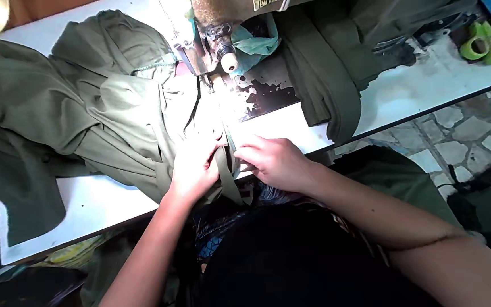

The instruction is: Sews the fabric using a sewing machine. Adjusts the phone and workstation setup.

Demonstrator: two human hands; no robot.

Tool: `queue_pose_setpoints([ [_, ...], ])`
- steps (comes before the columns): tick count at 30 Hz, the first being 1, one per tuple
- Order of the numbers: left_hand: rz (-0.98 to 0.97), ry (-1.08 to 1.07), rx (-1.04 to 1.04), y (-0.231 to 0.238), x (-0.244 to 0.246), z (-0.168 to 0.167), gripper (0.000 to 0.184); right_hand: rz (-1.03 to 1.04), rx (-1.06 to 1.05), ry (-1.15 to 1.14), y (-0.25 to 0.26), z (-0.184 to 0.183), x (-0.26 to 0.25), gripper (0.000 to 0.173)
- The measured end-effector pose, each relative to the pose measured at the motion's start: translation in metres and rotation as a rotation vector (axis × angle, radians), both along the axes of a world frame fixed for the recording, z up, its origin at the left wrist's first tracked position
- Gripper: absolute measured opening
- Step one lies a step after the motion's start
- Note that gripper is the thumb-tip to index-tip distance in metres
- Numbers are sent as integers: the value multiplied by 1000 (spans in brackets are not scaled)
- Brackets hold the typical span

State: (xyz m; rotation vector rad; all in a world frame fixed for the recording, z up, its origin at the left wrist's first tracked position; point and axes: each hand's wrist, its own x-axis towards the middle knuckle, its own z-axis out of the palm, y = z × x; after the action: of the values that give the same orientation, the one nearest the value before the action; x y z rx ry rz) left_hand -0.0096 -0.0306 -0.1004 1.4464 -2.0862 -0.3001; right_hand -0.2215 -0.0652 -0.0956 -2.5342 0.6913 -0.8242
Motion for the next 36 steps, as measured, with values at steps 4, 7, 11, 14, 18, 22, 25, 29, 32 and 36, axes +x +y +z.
queue_pose_setpoints([
  [4,118,266,54,4,-3,11,19,43,-98,89,5,-15,9,10],
  [7,63,249,-11,6,-4,11,18,2,-109,72,19,-16,10,12],
  [11,5,49,-34,6,-12,9,24,-91,-91,37,41,-21,11,16],
  [14,-32,-96,-14,6,-12,1,23,-84,-44,76,44,-19,5,12],
  [18,-42,-109,-16,7,-10,1,24,-78,39,109,46,-18,-1,7],
  [22,-44,-88,-35,6,-11,1,25,-58,57,111,44,-17,-3,8],
  [25,-59,-117,-30,6,-12,2,25,-52,62,118,44,-18,-5,9],
  [29,-91,-147,-29,4,-11,1,25,-44,68,121,43,-18,-6,10],
  [32,-121,-167,-29,4,-9,2,26,-50,86,113,43,-17,-6,11],
  [36,-194,-172,6,5,0,3,28,-33,159,139,36,-5,-2,4],
])
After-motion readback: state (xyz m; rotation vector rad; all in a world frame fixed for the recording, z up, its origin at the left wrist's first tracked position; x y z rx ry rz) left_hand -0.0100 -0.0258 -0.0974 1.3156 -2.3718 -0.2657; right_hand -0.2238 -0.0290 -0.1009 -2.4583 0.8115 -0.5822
